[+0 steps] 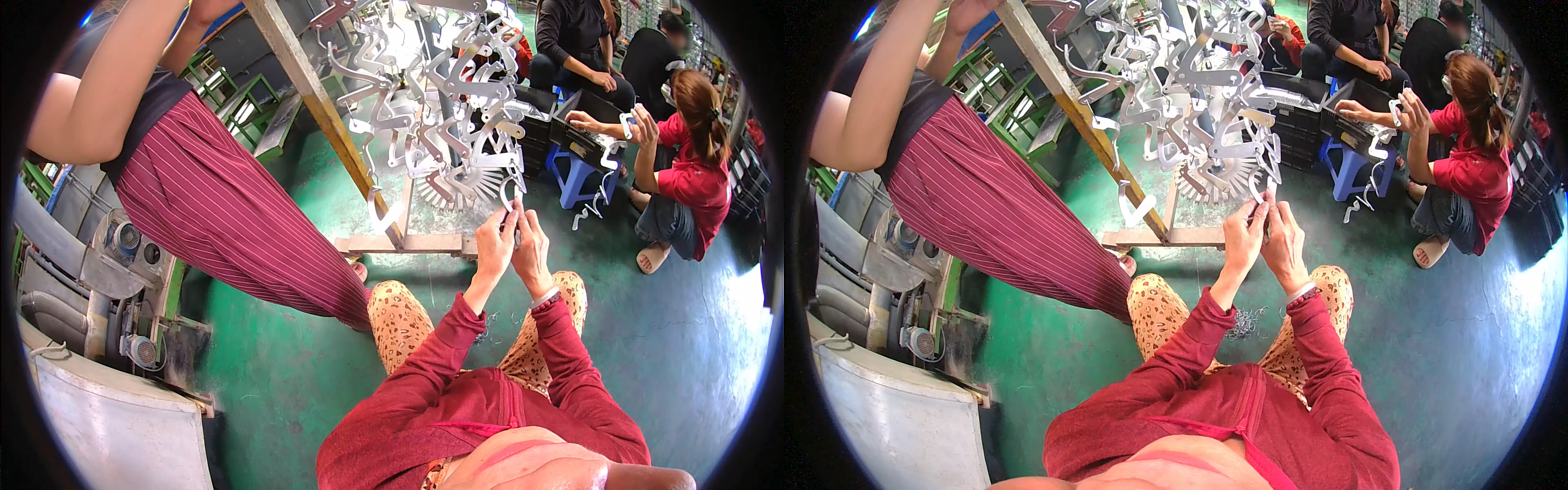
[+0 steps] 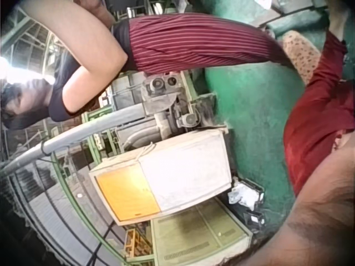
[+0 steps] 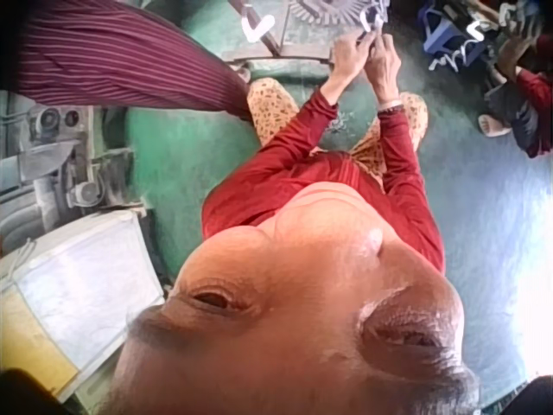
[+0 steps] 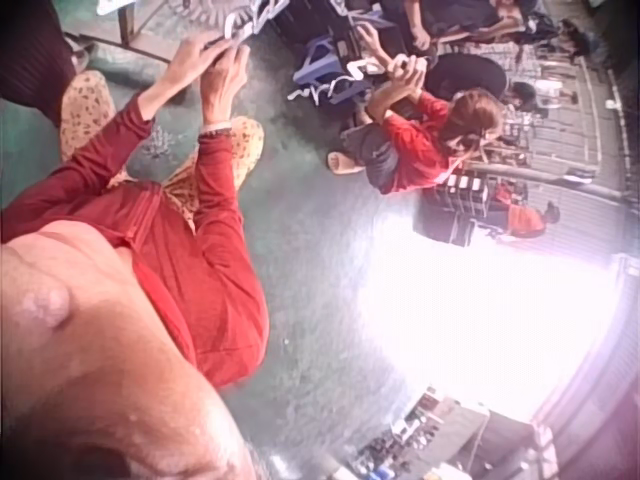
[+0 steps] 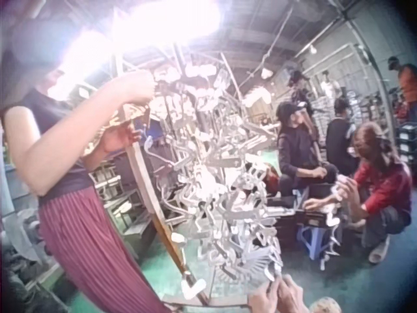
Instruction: The person attaches small metal clips and components to a large vertical metal assembly rack using their hands while crouching on the floor.
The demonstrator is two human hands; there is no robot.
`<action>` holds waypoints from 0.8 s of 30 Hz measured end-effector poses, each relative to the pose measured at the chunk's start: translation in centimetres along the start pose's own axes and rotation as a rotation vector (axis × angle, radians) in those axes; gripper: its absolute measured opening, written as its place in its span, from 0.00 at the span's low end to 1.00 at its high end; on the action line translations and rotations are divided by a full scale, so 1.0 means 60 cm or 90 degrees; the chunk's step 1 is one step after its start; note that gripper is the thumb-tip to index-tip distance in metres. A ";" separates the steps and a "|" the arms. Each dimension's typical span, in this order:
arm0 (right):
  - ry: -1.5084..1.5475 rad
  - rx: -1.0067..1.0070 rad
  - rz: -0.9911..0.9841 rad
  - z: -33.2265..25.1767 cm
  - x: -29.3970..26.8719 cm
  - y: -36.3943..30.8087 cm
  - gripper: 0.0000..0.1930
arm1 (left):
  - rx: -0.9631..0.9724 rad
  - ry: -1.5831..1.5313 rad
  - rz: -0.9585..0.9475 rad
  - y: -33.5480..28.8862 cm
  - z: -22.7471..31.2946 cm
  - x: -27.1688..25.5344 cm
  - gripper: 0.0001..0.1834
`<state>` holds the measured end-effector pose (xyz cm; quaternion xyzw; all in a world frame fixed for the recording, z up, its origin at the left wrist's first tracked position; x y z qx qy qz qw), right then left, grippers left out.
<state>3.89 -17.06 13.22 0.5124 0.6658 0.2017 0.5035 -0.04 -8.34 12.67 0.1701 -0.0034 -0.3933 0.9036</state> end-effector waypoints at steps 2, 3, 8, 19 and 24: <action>0.005 0.009 -0.003 -0.003 -0.005 -0.002 0.27 | 0.001 -0.016 0.001 0.001 -0.013 0.005 0.14; 0.007 0.013 -0.005 -0.006 -0.010 -0.002 0.27 | 0.003 -0.032 0.004 0.001 -0.018 0.009 0.13; 0.019 0.047 0.020 -0.008 -0.041 -0.006 0.25 | 0.015 -0.005 0.011 -0.002 -0.010 0.005 0.13; 0.287 0.274 0.028 0.067 -0.076 0.027 0.16 | -0.017 -0.027 -0.076 -0.005 -0.002 0.017 0.14; 0.185 0.201 0.061 0.063 -0.094 0.034 0.14 | -0.003 -0.035 -0.091 -0.005 0.003 0.017 0.13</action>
Point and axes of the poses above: each hand's wrist, its own y-axis towards the middle knuckle, its own x-axis out of the palm, z = x × y, the point moved 5 cm from there along y, towards the middle knuckle, and after that the axes turned 4 degrees about -x, right-handed, at the moved point
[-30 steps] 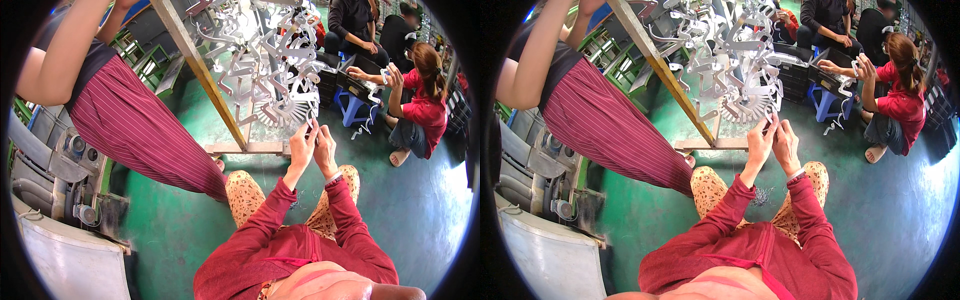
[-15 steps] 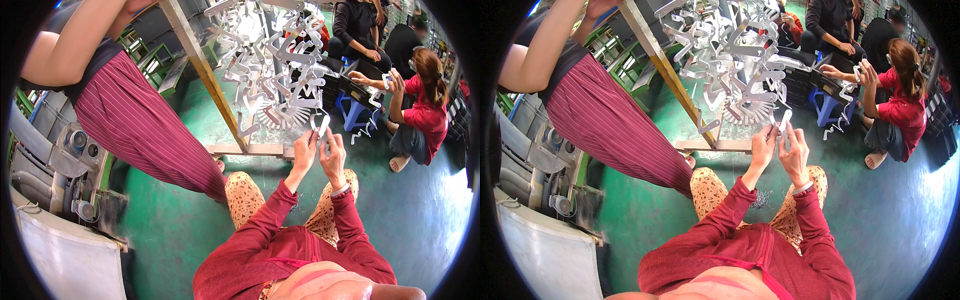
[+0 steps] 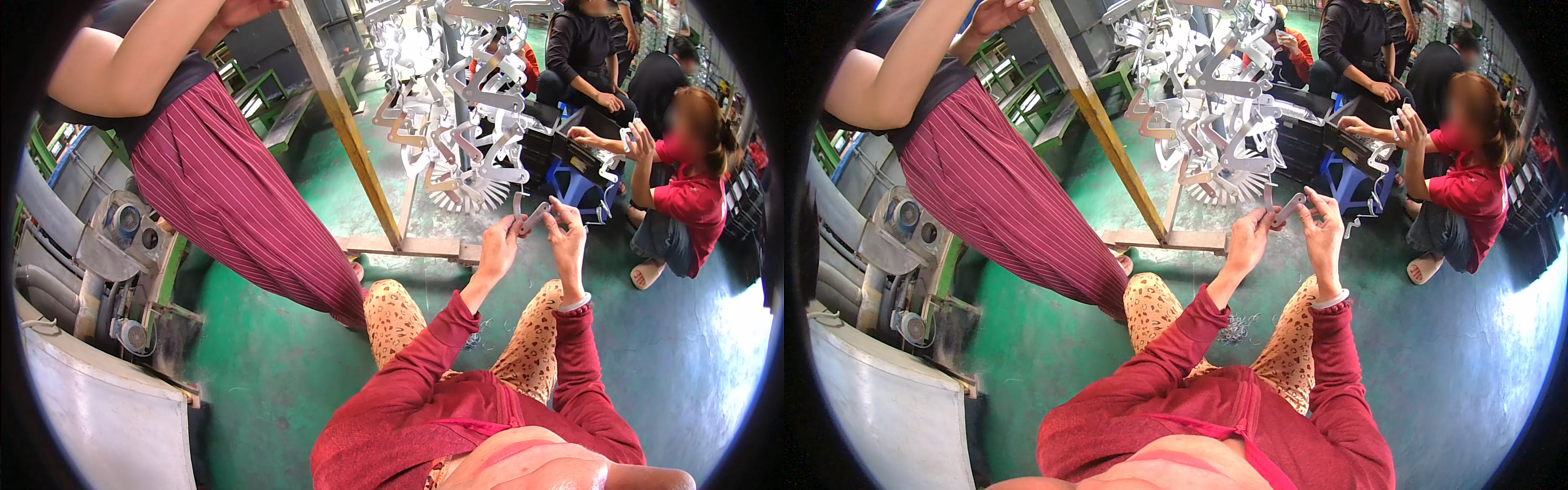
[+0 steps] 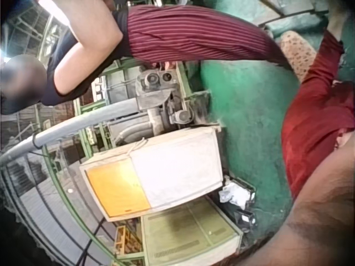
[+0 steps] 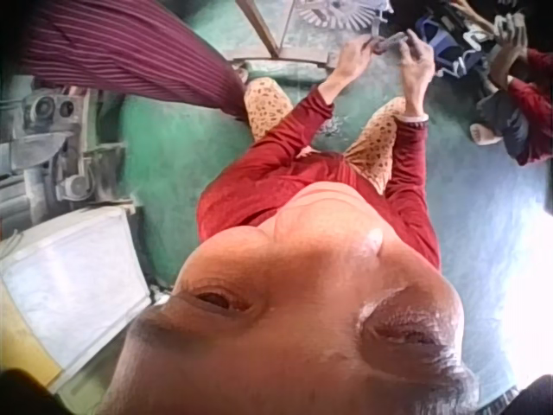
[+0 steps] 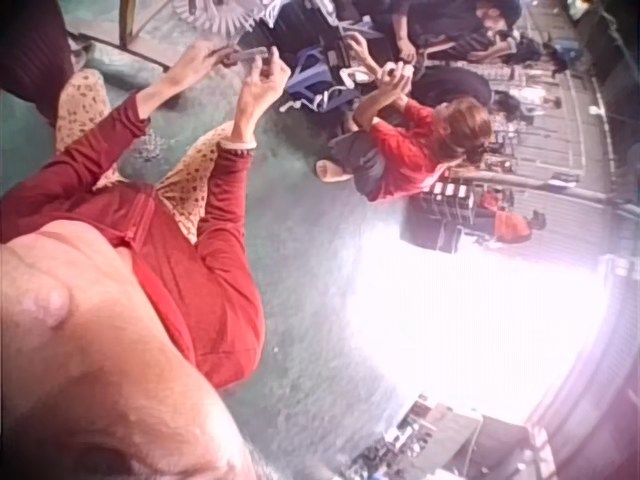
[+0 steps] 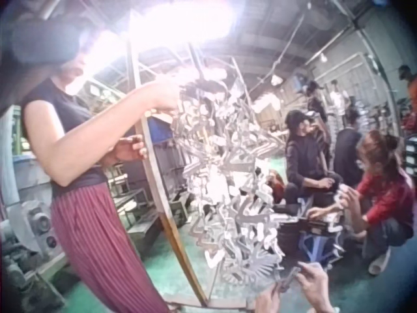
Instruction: The person attaches small metal clips and components to a large vertical metal assembly rack using their hands while crouching on the floor.
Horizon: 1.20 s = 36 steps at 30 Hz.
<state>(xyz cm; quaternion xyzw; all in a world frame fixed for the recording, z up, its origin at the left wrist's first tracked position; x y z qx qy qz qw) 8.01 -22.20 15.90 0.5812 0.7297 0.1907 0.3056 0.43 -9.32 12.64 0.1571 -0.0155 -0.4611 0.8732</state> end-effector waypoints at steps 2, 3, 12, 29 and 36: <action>0.059 0.063 -0.034 0.021 0.000 0.000 0.14 | 0.002 0.011 -0.013 -0.001 0.007 0.003 0.13; 0.089 0.094 -0.051 0.030 0.000 -0.001 0.14 | 0.005 0.023 -0.022 -0.002 0.011 0.004 0.13; 0.289 0.163 -0.045 0.019 -0.013 -0.014 0.09 | -0.001 0.009 -0.092 0.016 -0.003 0.012 0.15; 0.256 0.109 0.049 0.017 0.046 -0.042 0.06 | -0.142 -0.243 -0.051 0.063 -0.061 0.005 0.11; 0.236 0.113 0.045 0.015 0.100 -0.044 0.06 | -0.189 -0.362 0.003 0.077 -0.095 -0.028 0.12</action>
Point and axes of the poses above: each hand's wrist, its own y-axis towards the middle knuckle, its own x-axis out of the palm, z = x × y, the point moved 5 cm from there along y, towards the middle knuckle, and after that the axes turned 4 degrees about -x, right-handed, at the moved point
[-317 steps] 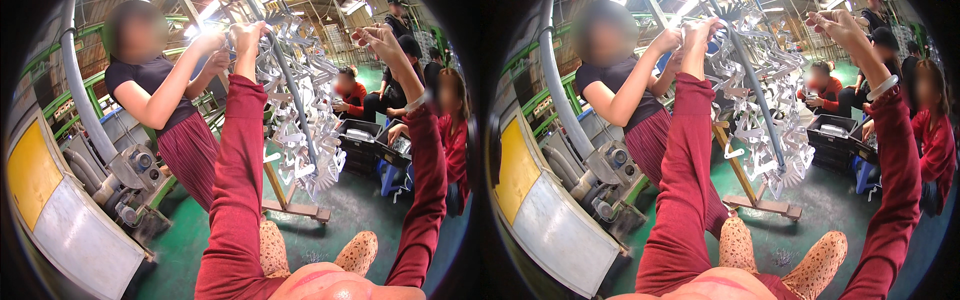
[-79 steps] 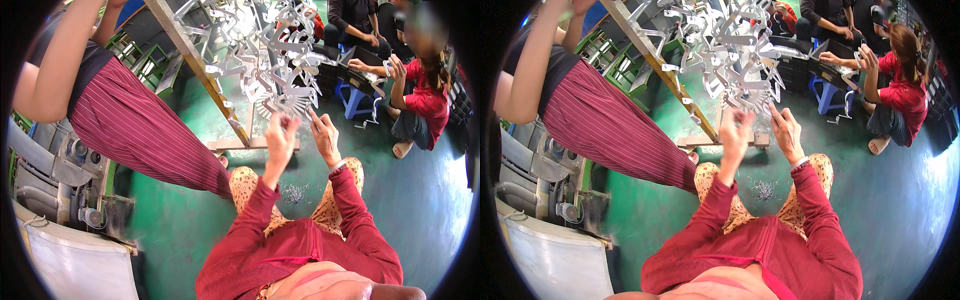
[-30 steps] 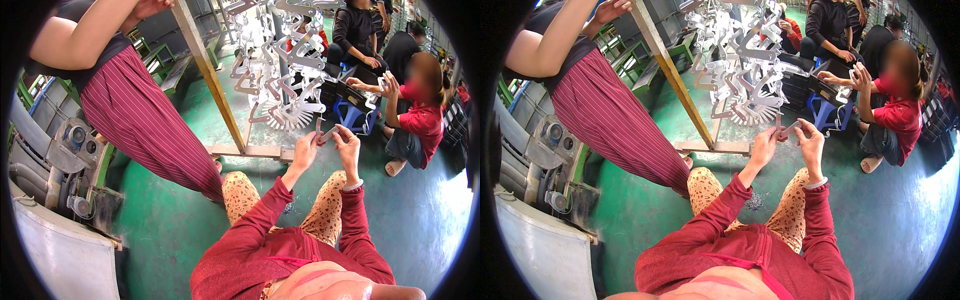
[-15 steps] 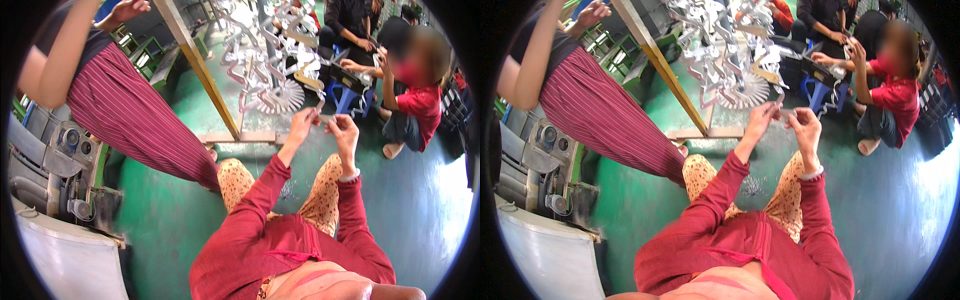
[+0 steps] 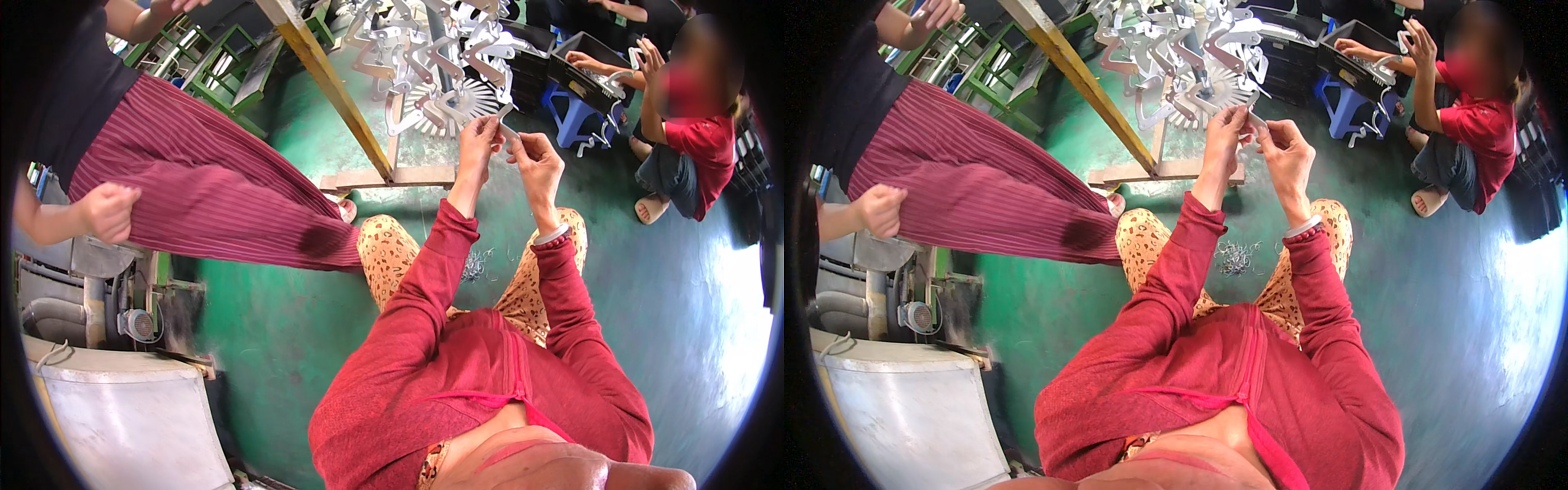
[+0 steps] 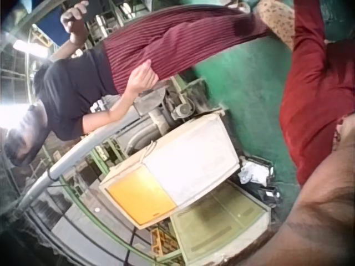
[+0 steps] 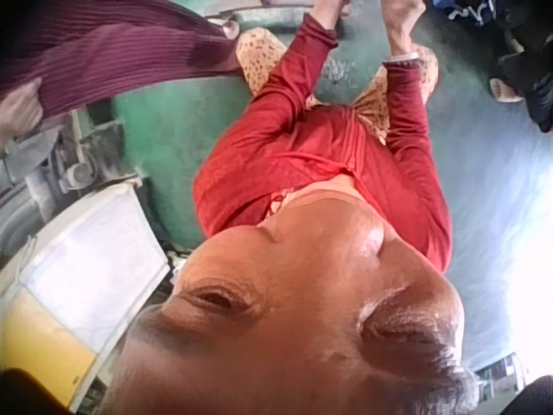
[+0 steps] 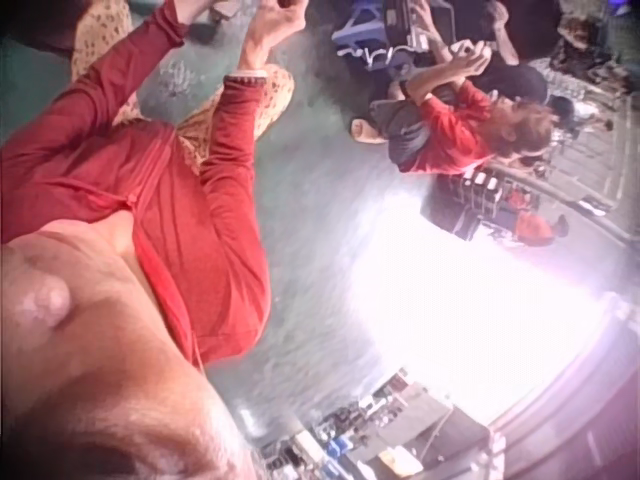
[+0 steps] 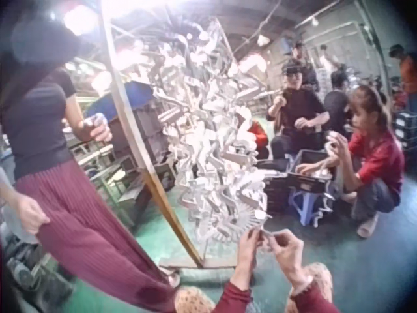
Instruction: The person attaches small metal clips and components to a large vertical metal assembly rack using their hands while crouching on the floor.
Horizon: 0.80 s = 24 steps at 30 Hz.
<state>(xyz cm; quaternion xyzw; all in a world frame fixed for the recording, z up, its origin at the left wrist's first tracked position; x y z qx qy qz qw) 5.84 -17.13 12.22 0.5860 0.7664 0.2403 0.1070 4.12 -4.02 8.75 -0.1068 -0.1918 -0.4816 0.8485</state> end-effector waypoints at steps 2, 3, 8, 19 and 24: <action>-0.036 0.016 -0.010 0.005 0.015 0.004 0.06 | 0.001 -0.030 0.012 0.006 0.000 -0.010 0.12; -0.054 0.024 -0.015 0.008 0.021 0.008 0.06 | 0.006 -0.039 0.029 0.010 0.000 -0.014 0.11; -0.185 -0.010 -0.013 0.010 0.044 0.025 0.08 | 0.036 -0.085 0.035 0.021 -0.004 -0.020 0.09; -0.285 -0.128 -0.059 0.024 0.075 0.060 0.08 | 0.049 0.083 0.028 -0.014 -0.008 -0.030 0.14; -0.372 -0.142 -0.072 0.025 0.087 0.084 0.06 | 0.000 0.162 0.024 -0.053 -0.022 -0.067 0.18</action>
Point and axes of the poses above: each hand's wrist, its own y-axis towards the middle knuckle, its own x-axis out of the palm, z = x × y, the point moved 5 cm from there along y, towards the middle knuckle, and after that the axes turned 4 degrees about -x, right-handed, at the moved point
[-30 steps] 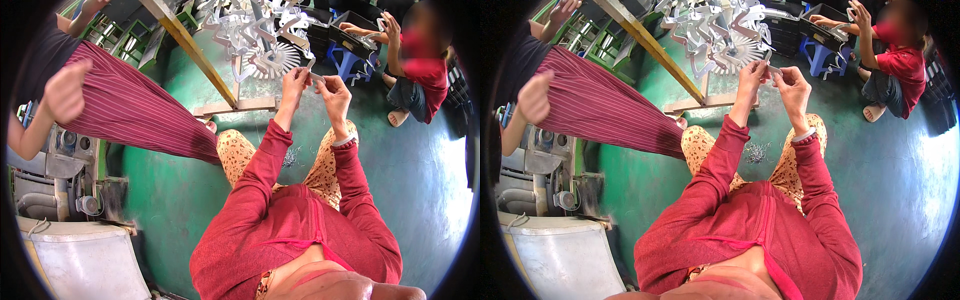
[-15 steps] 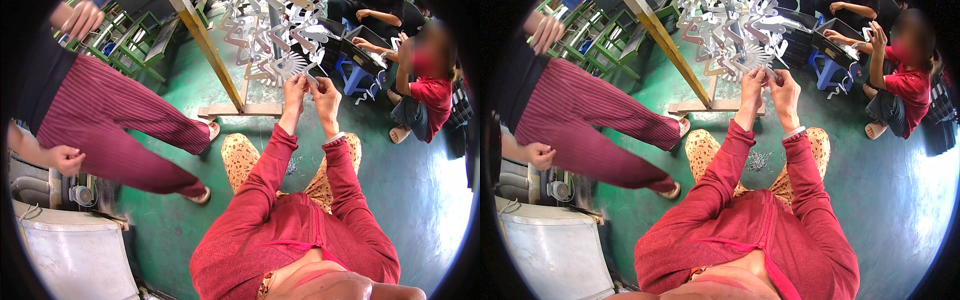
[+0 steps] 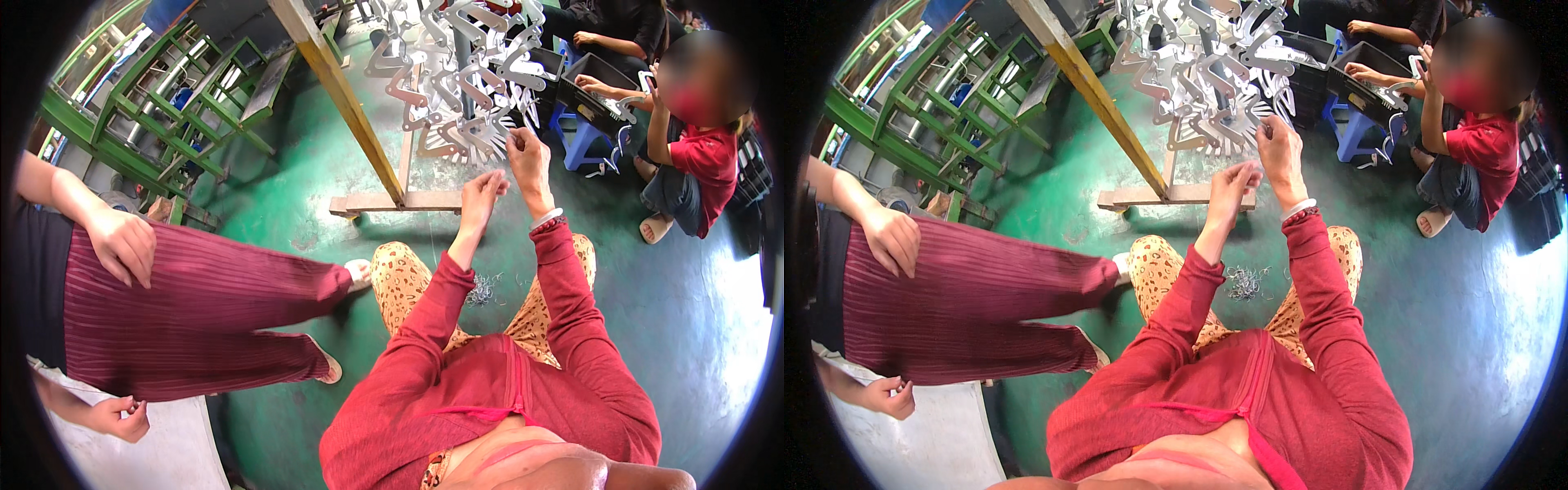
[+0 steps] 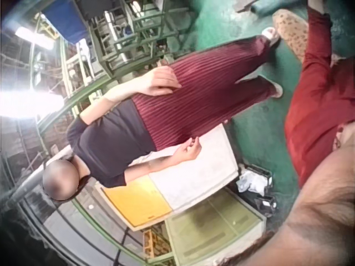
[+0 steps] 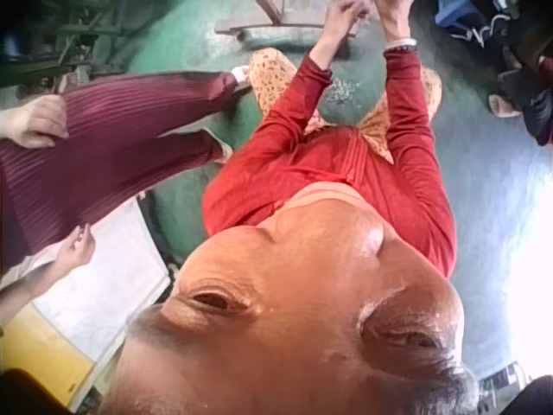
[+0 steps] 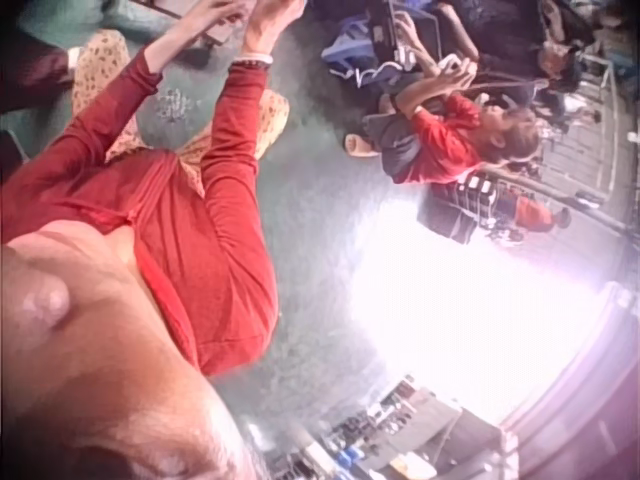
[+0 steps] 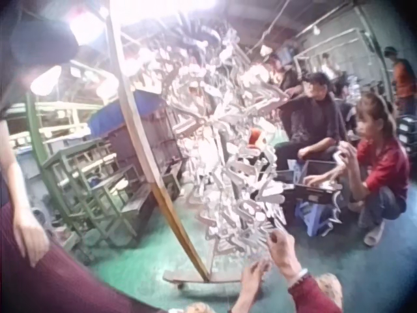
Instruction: The person attaches small metal clips and components to a large vertical metal assembly rack using their hands while crouching on the floor.
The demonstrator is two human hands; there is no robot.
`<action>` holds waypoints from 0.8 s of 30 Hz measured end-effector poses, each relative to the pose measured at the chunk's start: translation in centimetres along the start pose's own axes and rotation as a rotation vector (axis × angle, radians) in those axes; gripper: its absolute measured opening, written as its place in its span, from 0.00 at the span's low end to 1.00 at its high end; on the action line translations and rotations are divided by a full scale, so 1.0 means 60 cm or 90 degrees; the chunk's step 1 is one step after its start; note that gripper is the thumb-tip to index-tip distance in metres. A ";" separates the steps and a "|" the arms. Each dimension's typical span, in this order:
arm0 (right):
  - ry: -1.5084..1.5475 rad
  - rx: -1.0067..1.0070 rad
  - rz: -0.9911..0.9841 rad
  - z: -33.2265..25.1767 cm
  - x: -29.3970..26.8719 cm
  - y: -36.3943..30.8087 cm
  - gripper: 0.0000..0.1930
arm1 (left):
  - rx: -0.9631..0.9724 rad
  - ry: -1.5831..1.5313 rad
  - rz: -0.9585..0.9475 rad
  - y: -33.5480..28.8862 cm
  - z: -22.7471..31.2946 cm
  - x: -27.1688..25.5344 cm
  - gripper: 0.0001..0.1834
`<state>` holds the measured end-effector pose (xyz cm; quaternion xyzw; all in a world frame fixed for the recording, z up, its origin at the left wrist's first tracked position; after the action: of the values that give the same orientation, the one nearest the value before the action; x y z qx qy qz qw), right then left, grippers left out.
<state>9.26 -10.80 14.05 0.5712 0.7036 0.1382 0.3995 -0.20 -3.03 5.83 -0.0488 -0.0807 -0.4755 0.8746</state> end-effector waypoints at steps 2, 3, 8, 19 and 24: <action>0.003 -0.020 0.021 0.006 0.000 0.008 0.06 | -0.013 0.040 -0.007 -0.016 0.001 -0.011 0.18; 0.001 -0.029 0.033 0.013 -0.001 0.013 0.06 | -0.020 0.060 -0.013 -0.019 -0.001 -0.010 0.17; 0.006 0.014 -0.001 0.029 -0.001 0.010 0.06 | -0.062 0.078 -0.071 -0.043 -0.034 -0.044 0.14; 0.030 0.003 -0.025 0.034 0.009 0.004 0.08 | -0.130 0.141 -0.095 -0.082 -0.072 -0.096 0.14; 0.021 -0.108 0.049 0.045 0.011 0.011 0.07 | -0.098 0.206 -0.155 -0.088 -0.098 -0.105 0.13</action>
<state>11.63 -10.70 12.49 0.5598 0.6732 0.2218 0.4292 -7.43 -1.68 -1.11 -0.0281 0.0919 -0.5842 0.8059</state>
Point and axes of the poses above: each hand's wrist, its own y-axis towards the middle knuckle, its own x-axis out of the palm, z = x × y, the point moved 5 cm from there along y, towards the middle knuckle, and after that the axes turned 4 degrees about -x, right-handed, at the moved point
